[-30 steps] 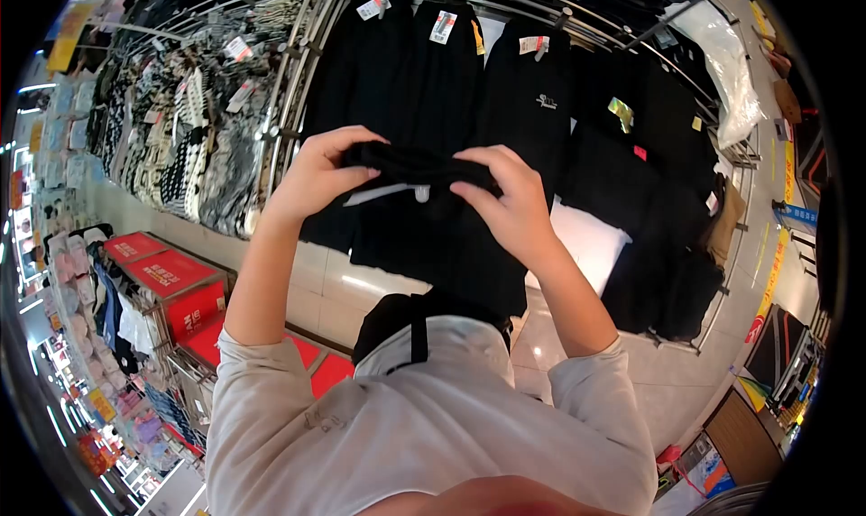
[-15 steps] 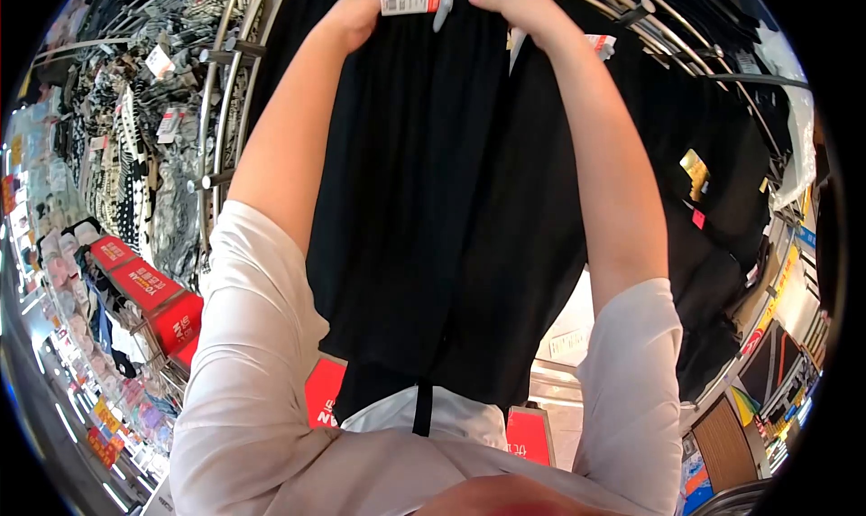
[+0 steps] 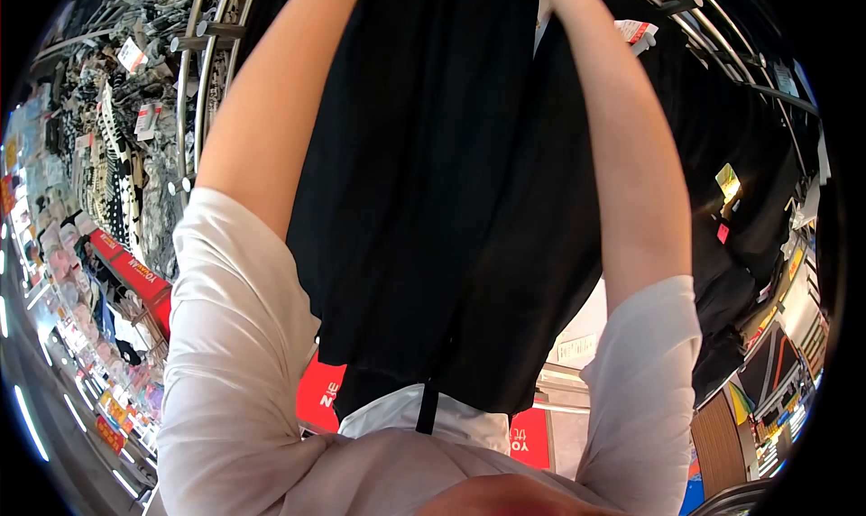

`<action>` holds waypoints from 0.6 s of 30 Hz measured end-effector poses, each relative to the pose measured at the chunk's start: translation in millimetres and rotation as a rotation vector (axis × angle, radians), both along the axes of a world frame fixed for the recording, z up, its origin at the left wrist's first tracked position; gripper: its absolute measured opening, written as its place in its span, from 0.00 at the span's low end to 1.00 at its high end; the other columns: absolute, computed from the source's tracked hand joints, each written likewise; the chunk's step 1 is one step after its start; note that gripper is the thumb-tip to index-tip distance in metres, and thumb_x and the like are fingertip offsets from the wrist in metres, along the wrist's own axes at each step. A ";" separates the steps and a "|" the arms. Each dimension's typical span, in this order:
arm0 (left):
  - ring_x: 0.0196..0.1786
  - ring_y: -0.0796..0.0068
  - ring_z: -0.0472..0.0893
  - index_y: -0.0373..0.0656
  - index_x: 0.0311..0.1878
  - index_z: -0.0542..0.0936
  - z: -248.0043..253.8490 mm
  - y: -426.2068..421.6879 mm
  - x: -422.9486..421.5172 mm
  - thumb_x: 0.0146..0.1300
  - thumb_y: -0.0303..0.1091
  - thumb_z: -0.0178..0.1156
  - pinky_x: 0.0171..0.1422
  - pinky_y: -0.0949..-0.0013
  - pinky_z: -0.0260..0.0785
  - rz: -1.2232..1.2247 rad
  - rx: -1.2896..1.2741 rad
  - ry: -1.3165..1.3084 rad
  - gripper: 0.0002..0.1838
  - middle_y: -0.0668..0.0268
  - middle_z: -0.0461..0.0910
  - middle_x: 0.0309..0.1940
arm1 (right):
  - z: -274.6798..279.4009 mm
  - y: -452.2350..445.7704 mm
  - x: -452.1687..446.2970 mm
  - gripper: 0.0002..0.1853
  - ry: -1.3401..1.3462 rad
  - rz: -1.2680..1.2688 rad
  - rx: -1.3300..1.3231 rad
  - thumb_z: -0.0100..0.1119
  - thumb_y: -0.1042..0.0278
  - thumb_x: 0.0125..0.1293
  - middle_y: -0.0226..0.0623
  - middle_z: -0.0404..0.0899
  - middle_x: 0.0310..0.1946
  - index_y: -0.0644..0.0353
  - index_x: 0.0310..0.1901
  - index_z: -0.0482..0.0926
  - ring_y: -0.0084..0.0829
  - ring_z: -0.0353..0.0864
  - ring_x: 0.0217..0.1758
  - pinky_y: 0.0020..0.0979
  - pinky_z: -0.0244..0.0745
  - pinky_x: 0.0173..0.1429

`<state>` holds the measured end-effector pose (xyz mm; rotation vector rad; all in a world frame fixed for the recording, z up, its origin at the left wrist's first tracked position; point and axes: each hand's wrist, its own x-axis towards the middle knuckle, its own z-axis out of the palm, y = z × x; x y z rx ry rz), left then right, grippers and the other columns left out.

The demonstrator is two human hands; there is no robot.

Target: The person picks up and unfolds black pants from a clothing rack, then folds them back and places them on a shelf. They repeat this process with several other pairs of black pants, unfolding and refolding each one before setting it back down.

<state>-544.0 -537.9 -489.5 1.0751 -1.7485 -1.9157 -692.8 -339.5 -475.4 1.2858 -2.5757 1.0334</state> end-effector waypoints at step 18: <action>0.81 0.38 0.52 0.69 0.75 0.70 15.6 237.9 192.4 0.63 0.61 0.64 0.75 0.23 0.46 -0.808 -1.390 -0.360 0.37 0.50 0.52 0.81 | 27.4 88.8 95.5 0.25 0.519 0.260 0.121 0.66 0.67 0.65 0.44 0.78 0.63 0.62 0.64 0.77 0.44 0.74 0.69 0.41 0.70 0.70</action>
